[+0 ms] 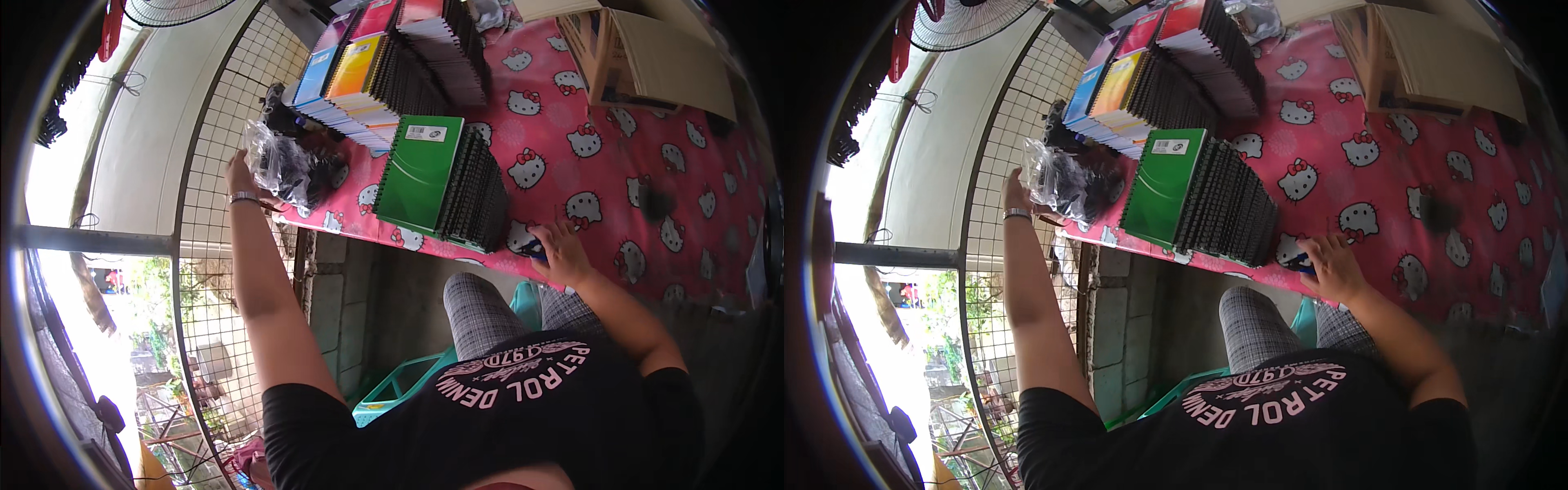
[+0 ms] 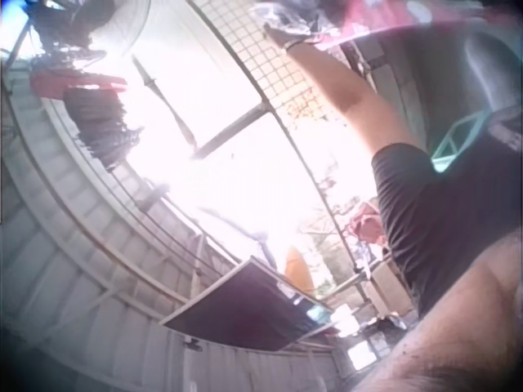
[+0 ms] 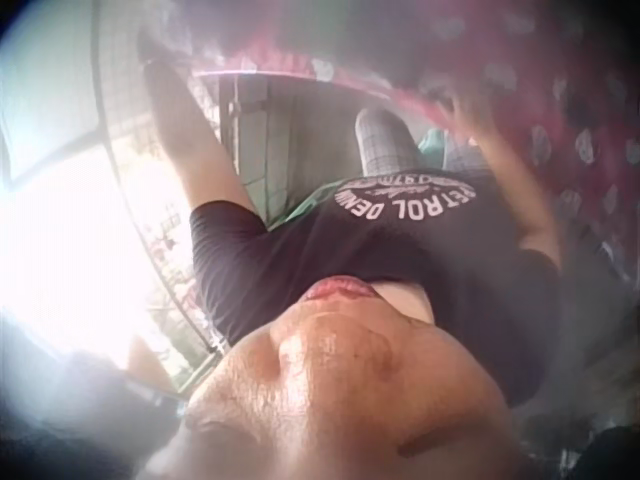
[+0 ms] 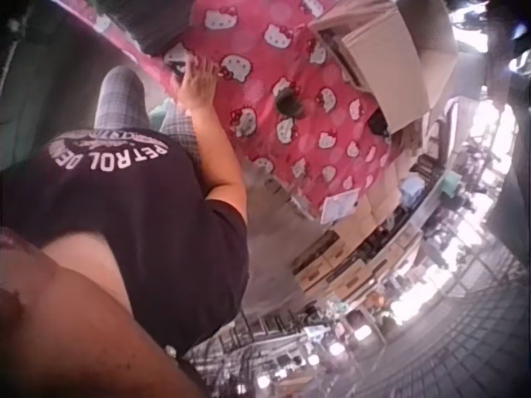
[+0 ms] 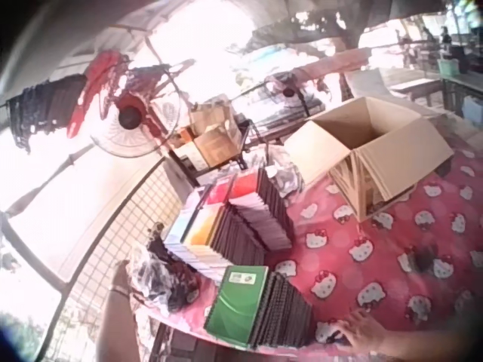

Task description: The person organizes stacks of notebooks on a table and places them into a cardboard box by hand.

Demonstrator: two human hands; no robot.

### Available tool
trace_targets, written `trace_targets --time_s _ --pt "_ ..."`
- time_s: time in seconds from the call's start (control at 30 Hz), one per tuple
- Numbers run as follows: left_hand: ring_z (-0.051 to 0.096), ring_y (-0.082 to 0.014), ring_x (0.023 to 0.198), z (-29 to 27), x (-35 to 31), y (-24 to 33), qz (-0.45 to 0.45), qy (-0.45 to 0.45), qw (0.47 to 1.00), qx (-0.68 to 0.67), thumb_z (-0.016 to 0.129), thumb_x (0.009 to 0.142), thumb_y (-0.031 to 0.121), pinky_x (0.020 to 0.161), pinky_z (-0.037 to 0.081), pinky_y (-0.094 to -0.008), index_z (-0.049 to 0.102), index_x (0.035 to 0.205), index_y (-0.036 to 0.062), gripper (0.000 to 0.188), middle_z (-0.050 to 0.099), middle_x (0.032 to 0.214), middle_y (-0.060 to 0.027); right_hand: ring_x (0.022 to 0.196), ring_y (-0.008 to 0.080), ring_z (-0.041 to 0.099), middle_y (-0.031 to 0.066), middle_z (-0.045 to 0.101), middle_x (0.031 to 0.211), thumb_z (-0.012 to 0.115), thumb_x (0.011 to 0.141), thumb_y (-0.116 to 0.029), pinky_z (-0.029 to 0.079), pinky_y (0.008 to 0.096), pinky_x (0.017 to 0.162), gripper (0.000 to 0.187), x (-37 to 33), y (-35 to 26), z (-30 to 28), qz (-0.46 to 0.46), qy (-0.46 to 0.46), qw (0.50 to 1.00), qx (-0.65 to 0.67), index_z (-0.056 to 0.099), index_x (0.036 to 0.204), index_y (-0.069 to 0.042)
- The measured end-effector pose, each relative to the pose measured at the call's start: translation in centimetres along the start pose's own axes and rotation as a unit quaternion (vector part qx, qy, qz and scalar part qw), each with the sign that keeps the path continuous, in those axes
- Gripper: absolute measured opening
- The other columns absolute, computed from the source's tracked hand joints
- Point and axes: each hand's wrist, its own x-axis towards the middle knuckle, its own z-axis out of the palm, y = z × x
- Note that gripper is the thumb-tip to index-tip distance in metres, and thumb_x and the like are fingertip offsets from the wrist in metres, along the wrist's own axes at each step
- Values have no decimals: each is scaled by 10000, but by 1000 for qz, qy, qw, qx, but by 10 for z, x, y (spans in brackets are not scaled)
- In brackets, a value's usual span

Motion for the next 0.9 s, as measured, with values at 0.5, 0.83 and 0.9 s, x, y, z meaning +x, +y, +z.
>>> trace_targets --time_s 0.5,0.83,0.9 --pt "397 -358 1351 164 -330 39 430 -425 754 259 845 721 332 1089 338 -425 574 1031 55 496 418 1447 -208 1129 339 530 125 559 1153 767 767 -290 428 452 959 499 94 -96 -81 -77 185 952 231 586 1197 -112" --pt "371 -288 1375 167 -338 40 371 -459 771 240 822 743 206 1100 315 -369 537 1061 69 448 386 1484 -179 1071 296 565 112 586 1108 724 826 -298 450 415 905 379 93 -94 -78 -65 137 963 224 614 1118 -82" --pt "363 -292 1379 168 -339 40 379 -456 766 250 826 738 210 1102 315 -376 534 1058 74 454 388 1482 -179 1039 288 576 115 590 1091 715 842 -316 458 404 887 382 94 -95 -86 107 -92 859 491 617 1132 -87"
